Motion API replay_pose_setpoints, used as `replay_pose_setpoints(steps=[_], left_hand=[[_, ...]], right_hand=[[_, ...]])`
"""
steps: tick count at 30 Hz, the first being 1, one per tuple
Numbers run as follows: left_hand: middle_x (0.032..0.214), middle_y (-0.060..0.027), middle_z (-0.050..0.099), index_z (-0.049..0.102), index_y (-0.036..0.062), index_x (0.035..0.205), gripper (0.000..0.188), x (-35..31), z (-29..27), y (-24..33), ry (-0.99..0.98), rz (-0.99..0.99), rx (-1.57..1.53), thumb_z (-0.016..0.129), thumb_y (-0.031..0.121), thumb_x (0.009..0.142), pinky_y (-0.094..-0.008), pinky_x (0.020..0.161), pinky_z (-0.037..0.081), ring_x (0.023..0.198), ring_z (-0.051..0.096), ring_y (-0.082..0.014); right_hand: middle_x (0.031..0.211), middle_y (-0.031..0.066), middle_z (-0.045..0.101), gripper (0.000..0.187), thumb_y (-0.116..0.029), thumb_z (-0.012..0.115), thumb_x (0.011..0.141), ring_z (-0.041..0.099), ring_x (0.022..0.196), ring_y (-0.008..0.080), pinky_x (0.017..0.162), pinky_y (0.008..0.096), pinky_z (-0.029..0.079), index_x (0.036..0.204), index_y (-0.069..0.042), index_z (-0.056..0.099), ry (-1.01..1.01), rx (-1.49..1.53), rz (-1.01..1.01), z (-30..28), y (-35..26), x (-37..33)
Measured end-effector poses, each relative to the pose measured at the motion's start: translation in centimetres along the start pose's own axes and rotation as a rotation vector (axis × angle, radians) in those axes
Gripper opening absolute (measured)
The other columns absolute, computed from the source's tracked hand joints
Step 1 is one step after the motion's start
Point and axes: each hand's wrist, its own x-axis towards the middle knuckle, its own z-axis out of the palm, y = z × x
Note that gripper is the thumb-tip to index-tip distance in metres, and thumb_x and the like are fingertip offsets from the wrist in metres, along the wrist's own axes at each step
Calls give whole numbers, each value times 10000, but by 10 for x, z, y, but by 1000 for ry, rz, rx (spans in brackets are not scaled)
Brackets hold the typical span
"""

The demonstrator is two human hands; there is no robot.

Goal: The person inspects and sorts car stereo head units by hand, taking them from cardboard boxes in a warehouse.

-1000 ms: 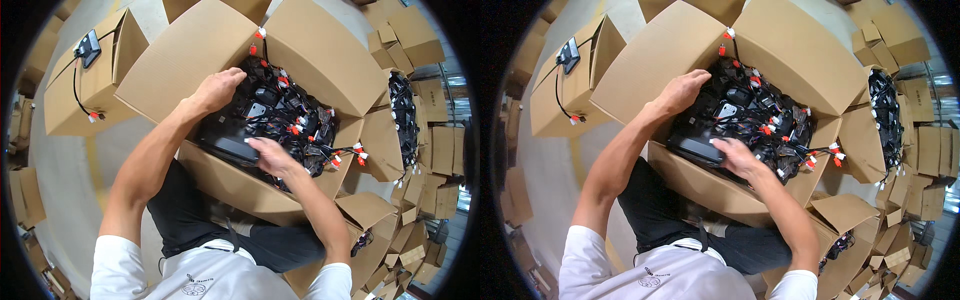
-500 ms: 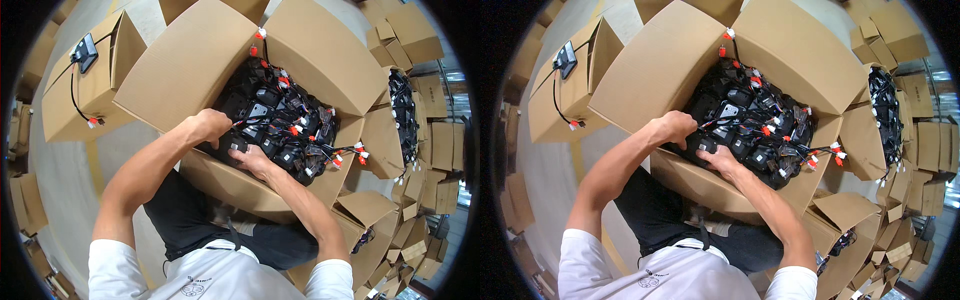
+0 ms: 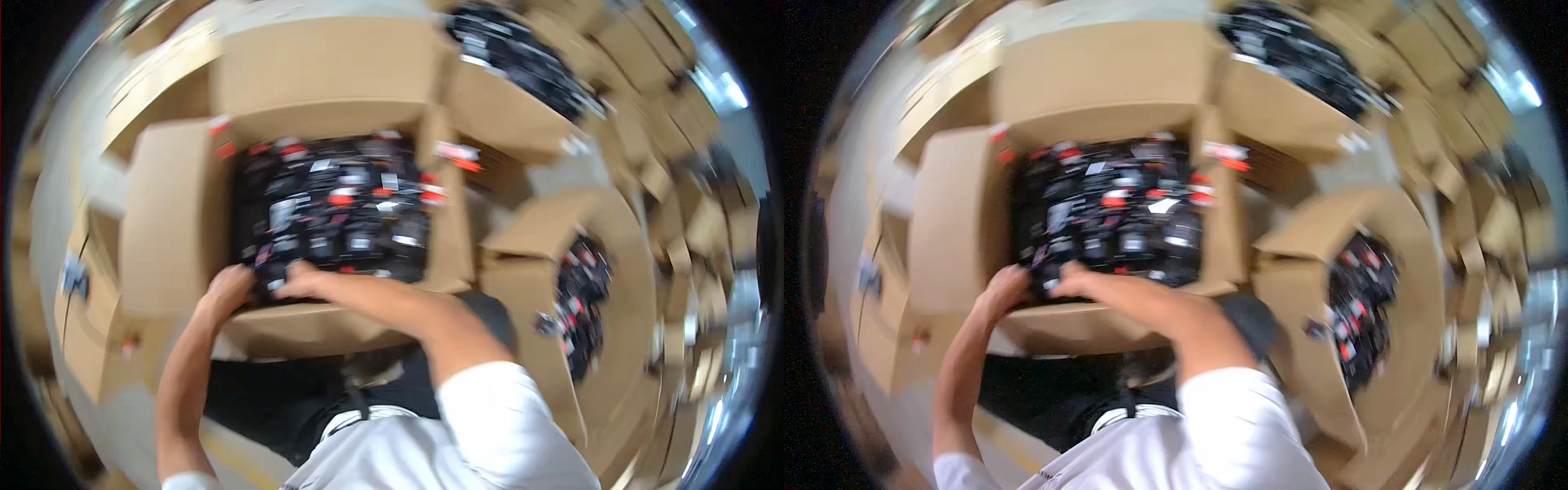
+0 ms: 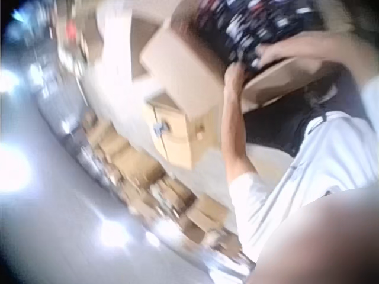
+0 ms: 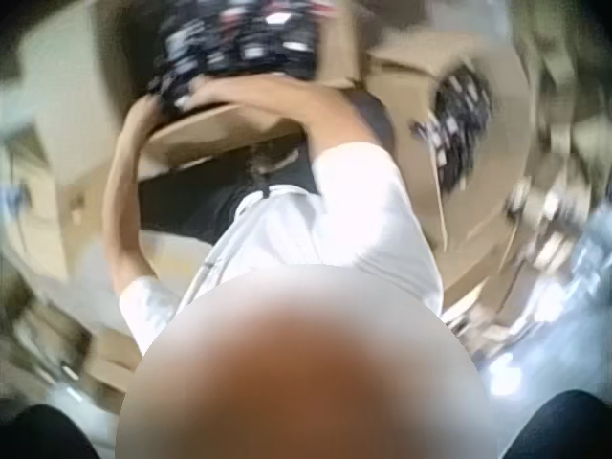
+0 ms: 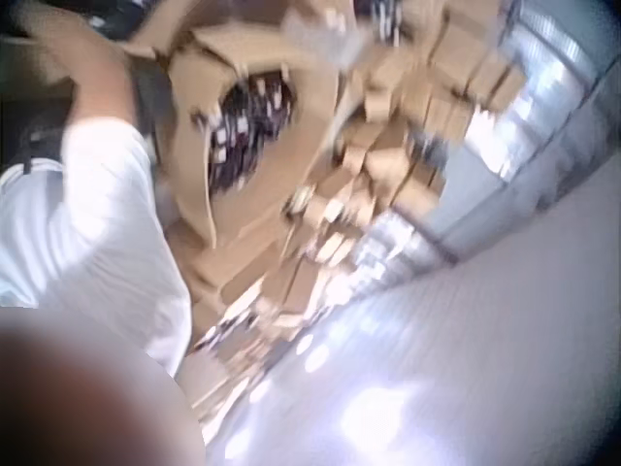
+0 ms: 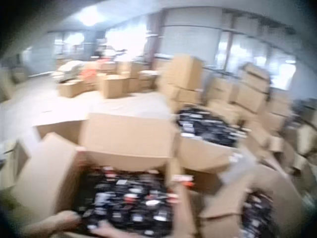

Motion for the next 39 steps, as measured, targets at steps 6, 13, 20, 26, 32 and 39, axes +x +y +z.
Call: replay_pose_setpoints(steps=[6, 13, 20, 26, 32, 39], left_hand=[[682, -190, 661, 713, 10, 643, 379, 52, 18, 0, 194, 216, -37, 809, 376, 656, -442, 648, 547, 651, 661, -363], [620, -274, 571, 666, -59, 667, 420, -3, -43, 56, 169, -139, -269, 735, 340, 782, -458, 555, 473, 544, 606, -401], [667, -300, 576, 656, -62, 691, 484, -31, -65, 123, 363, -222, -281, 638, 380, 890, -504, 622, 468, 652, 611, -463], [721, -302, 605, 650, -65, 692, 518, 6, -65, 165, 367, -72, -397, 517, 338, 988, -521, 666, 478, 715, 627, -463], [724, -301, 620, 649, -77, 697, 554, 4, -58, 167, 396, -164, -396, 507, 366, 998, -520, 708, 497, 716, 639, -455], [741, -290, 634, 664, -60, 698, 545, -1, -52, 170, 463, -160, -400, 508, 365, 1000, -524, 715, 494, 726, 634, -456]], right_hand=[[993, 198, 718, 298, -237, 719, 716, 699, 947, 341, 815, 437, 557, 904, -6, 748, 378, -352, -320, -35, 33, -51], [843, 227, 697, 375, -311, 699, 766, 679, 833, 393, 729, 429, 553, 920, 29, 667, 472, -453, -691, -155, 29, -315], [986, 125, 728, 334, -281, 615, 918, 685, 888, 202, 816, 334, 538, 1039, 21, 692, 1693, 274, 22, -241, 269, -523], [1092, 339, 644, 842, -567, 766, 714, 641, 1059, 427, 928, 457, 508, 1124, 136, 553, 1820, 249, 890, -185, 505, -516], [1161, 298, 636, 685, -330, 743, 721, 607, 1137, 414, 981, 428, 488, 1228, 68, 511, 1719, 487, 851, -198, 532, -494], [568, 76, 536, 178, -118, 586, 863, 479, 403, 186, 369, 327, 393, 719, -22, 547, 1765, 1124, 97, -200, 498, -545]])
